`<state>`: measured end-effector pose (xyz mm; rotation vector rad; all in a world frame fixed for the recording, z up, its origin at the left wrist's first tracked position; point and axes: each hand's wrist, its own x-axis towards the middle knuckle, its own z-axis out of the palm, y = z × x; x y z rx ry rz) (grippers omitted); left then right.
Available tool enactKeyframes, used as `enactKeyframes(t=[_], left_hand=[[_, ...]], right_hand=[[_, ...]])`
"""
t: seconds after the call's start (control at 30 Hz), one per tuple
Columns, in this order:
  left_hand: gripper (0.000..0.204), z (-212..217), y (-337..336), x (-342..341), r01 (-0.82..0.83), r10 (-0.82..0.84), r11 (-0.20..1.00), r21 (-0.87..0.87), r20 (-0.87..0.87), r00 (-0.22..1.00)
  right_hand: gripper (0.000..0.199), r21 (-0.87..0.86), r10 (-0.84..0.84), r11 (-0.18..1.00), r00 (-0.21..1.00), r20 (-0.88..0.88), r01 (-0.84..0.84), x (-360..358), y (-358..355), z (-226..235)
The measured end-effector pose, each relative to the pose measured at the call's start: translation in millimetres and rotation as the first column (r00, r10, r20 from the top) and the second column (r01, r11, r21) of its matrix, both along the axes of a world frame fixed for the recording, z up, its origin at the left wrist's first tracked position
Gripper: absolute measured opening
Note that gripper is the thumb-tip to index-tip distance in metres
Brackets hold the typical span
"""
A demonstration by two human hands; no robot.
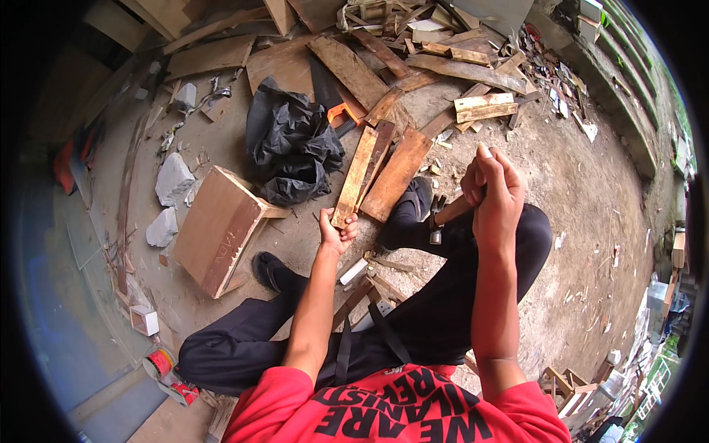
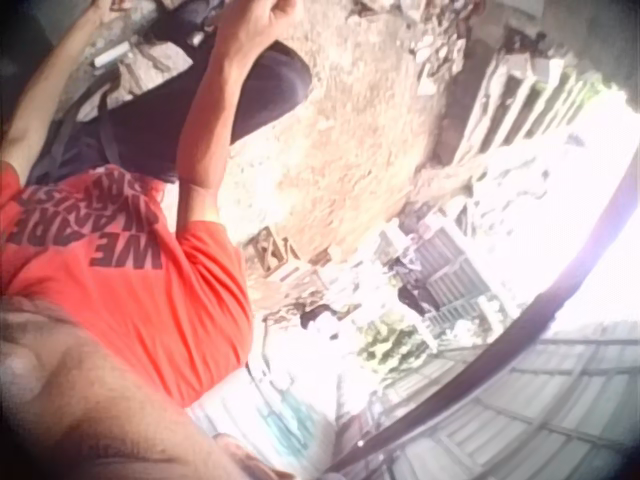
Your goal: The person sits on the floor and uses a hammer to repeatedly strike a piece of wood placed on a cardboard box, breaking it into smaller pieces. The person then picks up a long metal bar and examines it.
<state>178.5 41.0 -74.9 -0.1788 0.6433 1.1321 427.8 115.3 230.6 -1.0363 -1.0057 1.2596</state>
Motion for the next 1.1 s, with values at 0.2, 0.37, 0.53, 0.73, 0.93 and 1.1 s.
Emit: enactKeyframes(t=[0.2,0.37,0.53,0.73,0.93,1.1], left_hand=[[0.054,0.6,-15.3,2.8,0.092,-0.055,0.989,0.115,-0.285,0.957],[0.034,-35.0,-33.0,-11.0,0.091,0.068,0.985,0.148,-0.809,0.584],[0.05,-64.1,-76.5,-39.0,0.325,0.038,0.937,-0.128,-0.888,-0.458],[0.046,-42.1,-23.8,-13.3,0.454,0.285,0.888,0.076,-0.865,-0.412],[0.053,-59.6,63.3,26.8,0.605,0.187,0.796,0.026,-0.961,-0.205],[0.074,-89.1,104.9,24.5,0.511,0.0,0.835,-0.202,-0.93,-0.367]], right_hand=[[0.035,0.016,0.022,1.0,1.0,-0.017,-0.022,-5.5,-3.7,5.2],[0.035,0.005,0.038,0.999,0.999,-0.032,-0.038,-4.3,-3.4,0.8],[0.034,-0.025,0.007,1.0,0.999,-0.044,-0.008,3.4,-0.5,-1.6],[0.031,-0.021,-0.018,1.0,0.999,-0.034,0.017,14.8,6.5,-16.0],[0.033,-0.044,-0.064,0.997,0.998,0.007,0.064,19.1,9.0,-12.2],[0.036,-0.038,-0.069,0.997,0.996,0.052,0.071,20.8,9.5,-4.0]])
